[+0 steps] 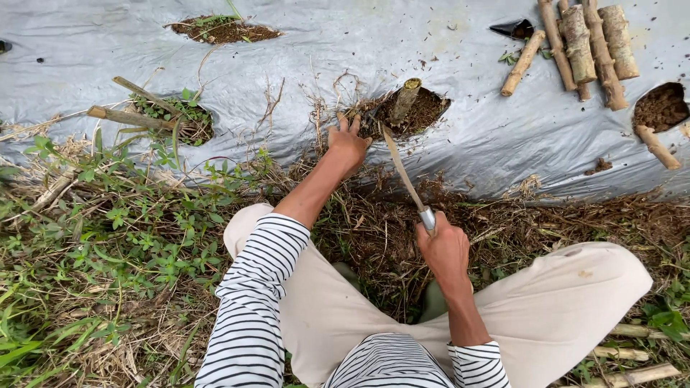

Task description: The person sits on the ground and uses a sickle to cut and remove weeds and dry grass from a hole in a plastic ground cover. They pull the vegetation out by hand and use the tool to scrape away soil and roots from the opening.

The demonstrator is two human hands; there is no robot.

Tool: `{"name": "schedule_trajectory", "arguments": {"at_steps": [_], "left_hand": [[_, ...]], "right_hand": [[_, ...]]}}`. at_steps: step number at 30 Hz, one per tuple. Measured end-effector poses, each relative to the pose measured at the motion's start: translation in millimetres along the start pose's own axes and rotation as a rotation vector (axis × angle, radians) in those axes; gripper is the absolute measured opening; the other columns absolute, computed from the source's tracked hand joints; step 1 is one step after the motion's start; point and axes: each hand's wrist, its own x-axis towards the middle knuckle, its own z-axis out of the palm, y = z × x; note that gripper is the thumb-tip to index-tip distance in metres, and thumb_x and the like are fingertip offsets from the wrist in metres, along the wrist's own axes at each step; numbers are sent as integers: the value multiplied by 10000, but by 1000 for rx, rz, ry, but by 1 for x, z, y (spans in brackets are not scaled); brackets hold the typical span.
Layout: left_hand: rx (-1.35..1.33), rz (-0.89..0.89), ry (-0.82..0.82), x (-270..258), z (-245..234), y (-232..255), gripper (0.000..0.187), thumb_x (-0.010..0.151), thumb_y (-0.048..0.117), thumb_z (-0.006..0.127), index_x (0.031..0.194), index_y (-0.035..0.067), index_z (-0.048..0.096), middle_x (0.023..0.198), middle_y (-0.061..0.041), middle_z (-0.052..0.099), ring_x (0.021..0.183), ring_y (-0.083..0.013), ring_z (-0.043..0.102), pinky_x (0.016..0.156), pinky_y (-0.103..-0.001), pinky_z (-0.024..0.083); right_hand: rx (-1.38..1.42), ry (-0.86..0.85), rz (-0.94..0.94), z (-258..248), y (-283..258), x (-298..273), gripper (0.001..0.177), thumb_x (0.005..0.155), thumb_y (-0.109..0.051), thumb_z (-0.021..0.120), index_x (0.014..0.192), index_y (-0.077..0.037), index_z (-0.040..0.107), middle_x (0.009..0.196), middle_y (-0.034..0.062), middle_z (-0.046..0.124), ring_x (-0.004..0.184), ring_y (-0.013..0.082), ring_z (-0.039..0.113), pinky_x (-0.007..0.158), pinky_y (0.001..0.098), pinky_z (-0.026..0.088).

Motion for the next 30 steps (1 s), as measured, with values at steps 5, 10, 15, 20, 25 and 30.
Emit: {"name": "schedule_trajectory", "arguments": {"at_steps": [5, 10, 15, 20, 25, 30], "left_hand": [[6, -22, 17, 6, -7, 5, 830, 846, 64, 774, 1560, 329, 444, 1707, -169, 137, 1507, -541, 172, 1074, -632, 418], [-48, 14, 104, 24, 5, 22, 577, 897, 132, 692, 1465, 136, 588, 1627, -241, 329, 1425, -528, 373, 1072, -728, 352], [-136, 209, 129, -12, -5, 41, 734, 843, 140, 689, 1519, 2, 439, 1560, -370, 344, 1409, -534, 419, 1109, -667, 371], [-55, 217, 57, 27, 24, 58, 865, 746, 159, 742, 1528, -6, 412, 1465, -333, 476, 1298, -477, 541, 1091, -678, 393], [-49, 243, 36, 0, -7, 50, 748, 643, 162, 835, 1350, 21, 636, 1193, -226, 717, 973, -401, 706, 932, -616, 478], [-151, 258, -74, -2, -16, 37, 1147, 618, 154, 887, 1591, 14, 297, 1553, -385, 338, 1347, -528, 494, 1028, -681, 433]], "right_hand": [[317, 367, -137, -18, 7, 3, 282, 890, -80, 665, 648, -78, 520, 421, 101, 493, 357, 204, 447, 387, 339, 347], [581, 509, -119, 30, 43, 34, 326, 916, -56, 646, 620, -140, 537, 412, 12, 482, 359, 79, 391, 380, 241, 304], [475, 74, -7, 45, 54, 40, 290, 926, -197, 618, 718, -8, 546, 483, 122, 506, 433, 194, 417, 442, 385, 350], [663, 544, -223, -2, -4, 35, 297, 938, -24, 626, 669, -105, 529, 423, 52, 496, 356, 121, 458, 413, 261, 366], [590, 236, -2, 106, 76, 71, 163, 943, -65, 562, 782, -92, 552, 486, 33, 496, 410, 126, 388, 455, 302, 418], [549, -8, 99, 87, 58, 70, 164, 951, -118, 616, 806, -52, 573, 502, 30, 504, 392, 103, 376, 393, 291, 339]]}}
